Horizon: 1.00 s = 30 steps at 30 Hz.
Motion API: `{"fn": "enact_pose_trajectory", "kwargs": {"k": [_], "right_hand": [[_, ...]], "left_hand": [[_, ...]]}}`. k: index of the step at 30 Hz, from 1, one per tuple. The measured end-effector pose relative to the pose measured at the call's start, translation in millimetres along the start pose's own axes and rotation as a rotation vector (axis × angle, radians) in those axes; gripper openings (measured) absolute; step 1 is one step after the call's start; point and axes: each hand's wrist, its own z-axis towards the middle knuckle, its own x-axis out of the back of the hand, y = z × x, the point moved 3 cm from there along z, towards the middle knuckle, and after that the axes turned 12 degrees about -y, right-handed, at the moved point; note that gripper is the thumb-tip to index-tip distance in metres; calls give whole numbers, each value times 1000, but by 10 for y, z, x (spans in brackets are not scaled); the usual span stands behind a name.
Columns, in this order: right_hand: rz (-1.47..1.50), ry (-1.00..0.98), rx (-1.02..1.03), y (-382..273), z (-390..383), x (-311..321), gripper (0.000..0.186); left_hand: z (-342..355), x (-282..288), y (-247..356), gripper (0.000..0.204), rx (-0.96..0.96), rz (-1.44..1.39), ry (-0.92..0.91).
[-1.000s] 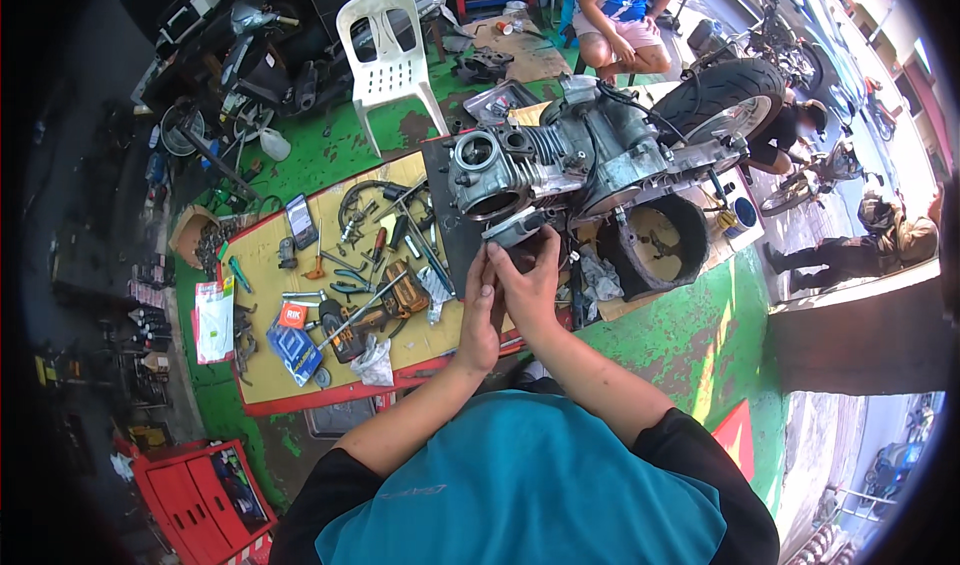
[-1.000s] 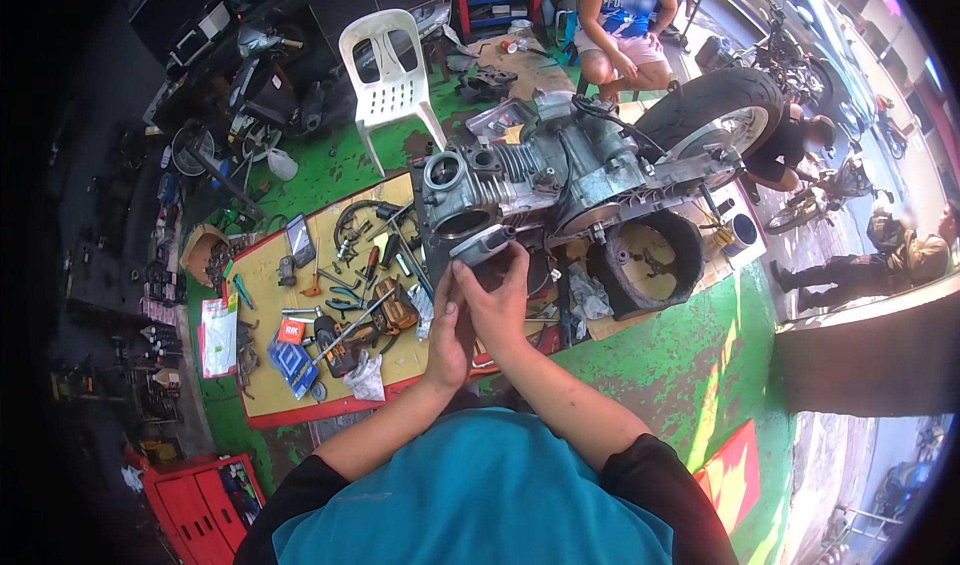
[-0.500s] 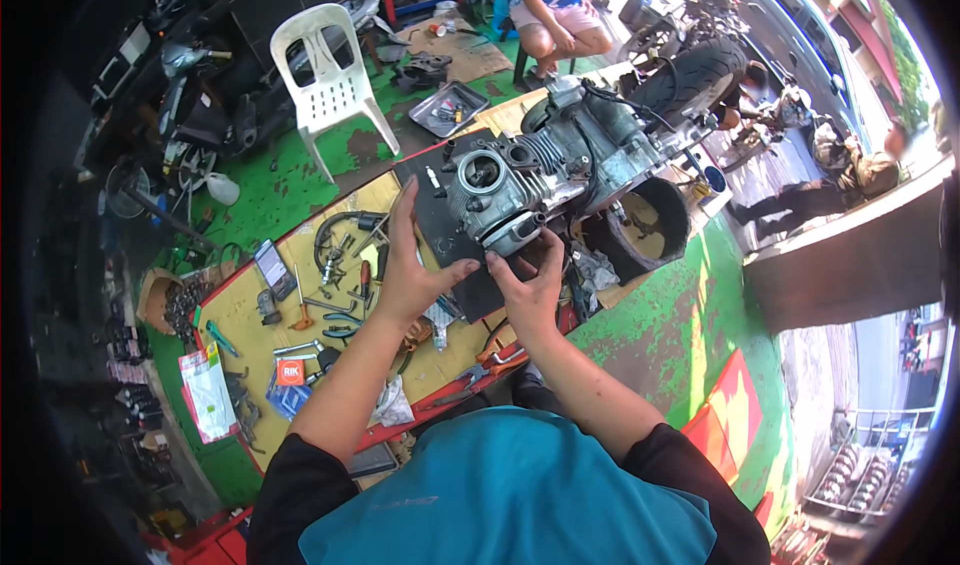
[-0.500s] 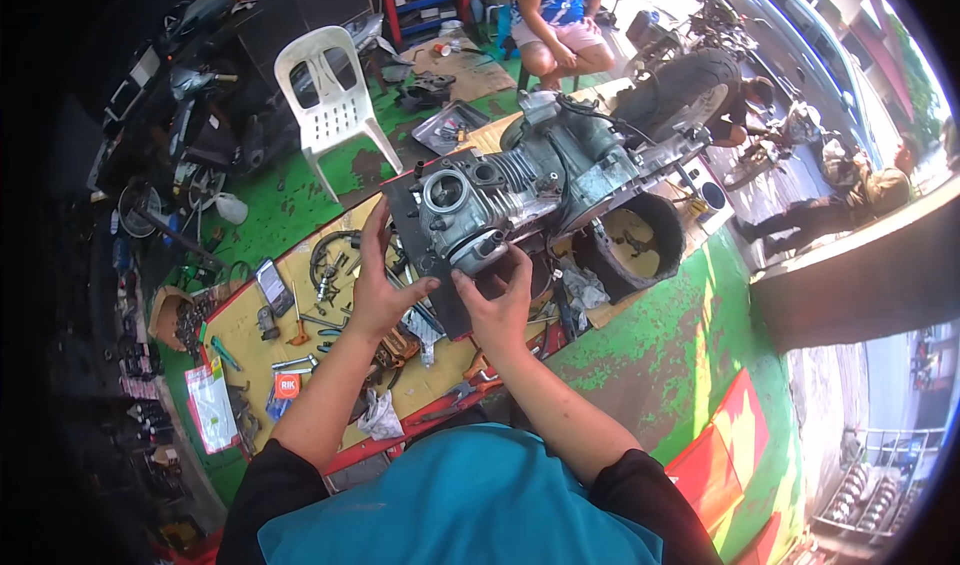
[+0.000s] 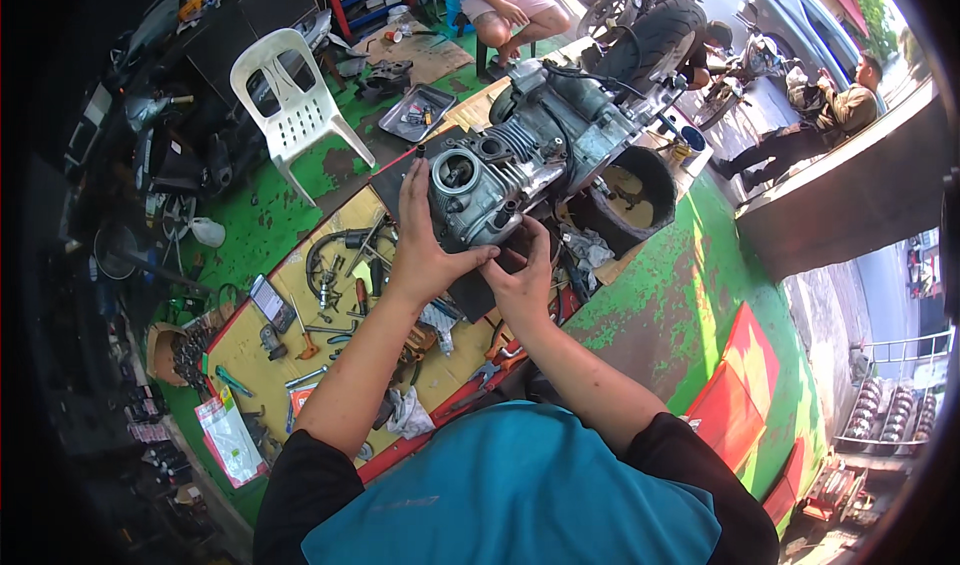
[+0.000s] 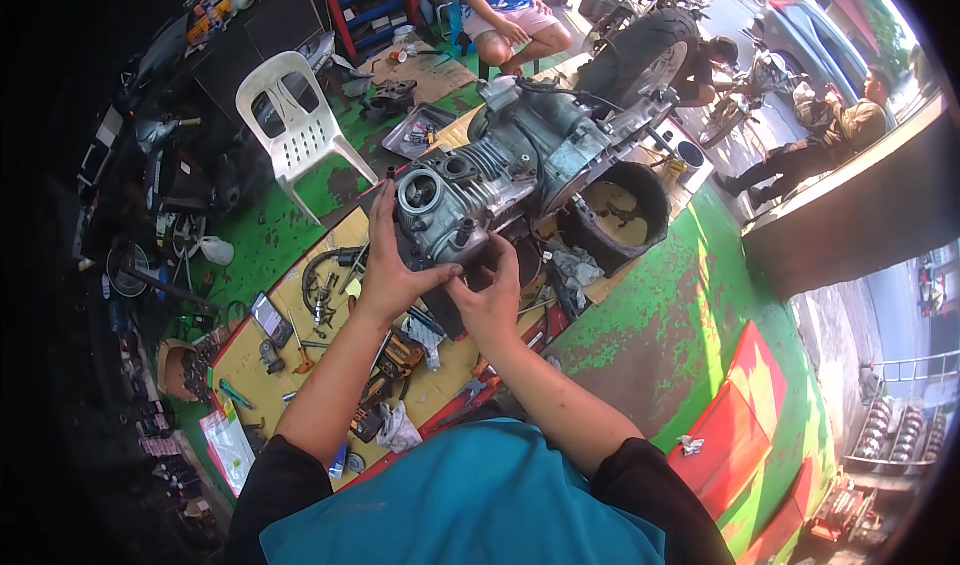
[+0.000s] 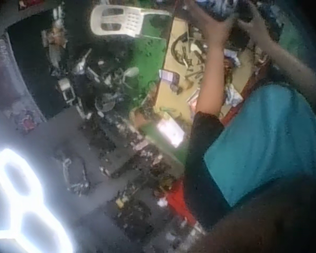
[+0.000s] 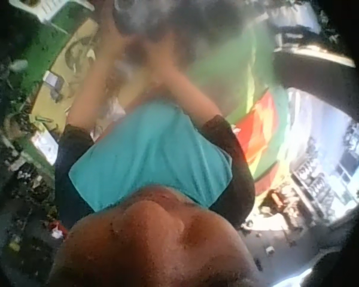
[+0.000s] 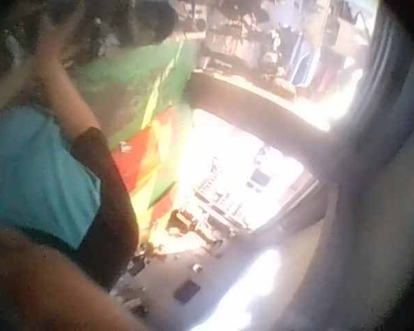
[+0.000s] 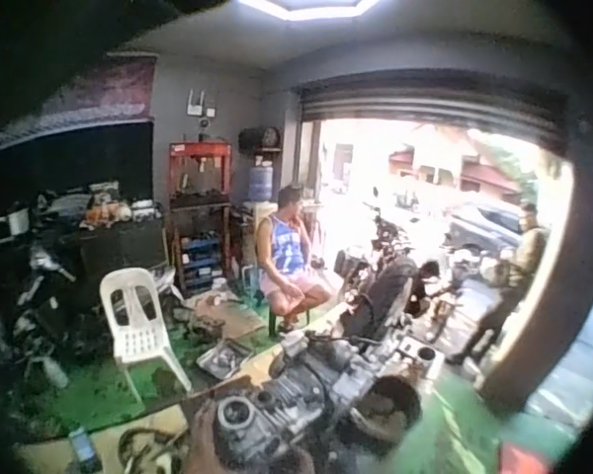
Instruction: The person works on a disassembled motorcycle engine placed on a workbench. They handle a clutch assembly, inspecting it closely, then use a T-handle wrench to tighten bolts on the engine casing. The person also manipulates internal gears and components within the open engine block.
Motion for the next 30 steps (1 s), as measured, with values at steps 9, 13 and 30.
{"fn": "enact_pose_trajectory", "kwargs": {"k": [9, 13, 30], "right_hand": [[145, 19, -58, 24, -4, -24, 74], [139, 35, -42, -3, 4, -25, 75], [84, 87, 186, 90, -14, 13, 87]], "left_hand": [[13, -22, 10, 139, 15, -34, 30], [5, -21, 23, 137, 41, -10, 19], [-10, -68, 8, 145, 93, -254, -98]]}}
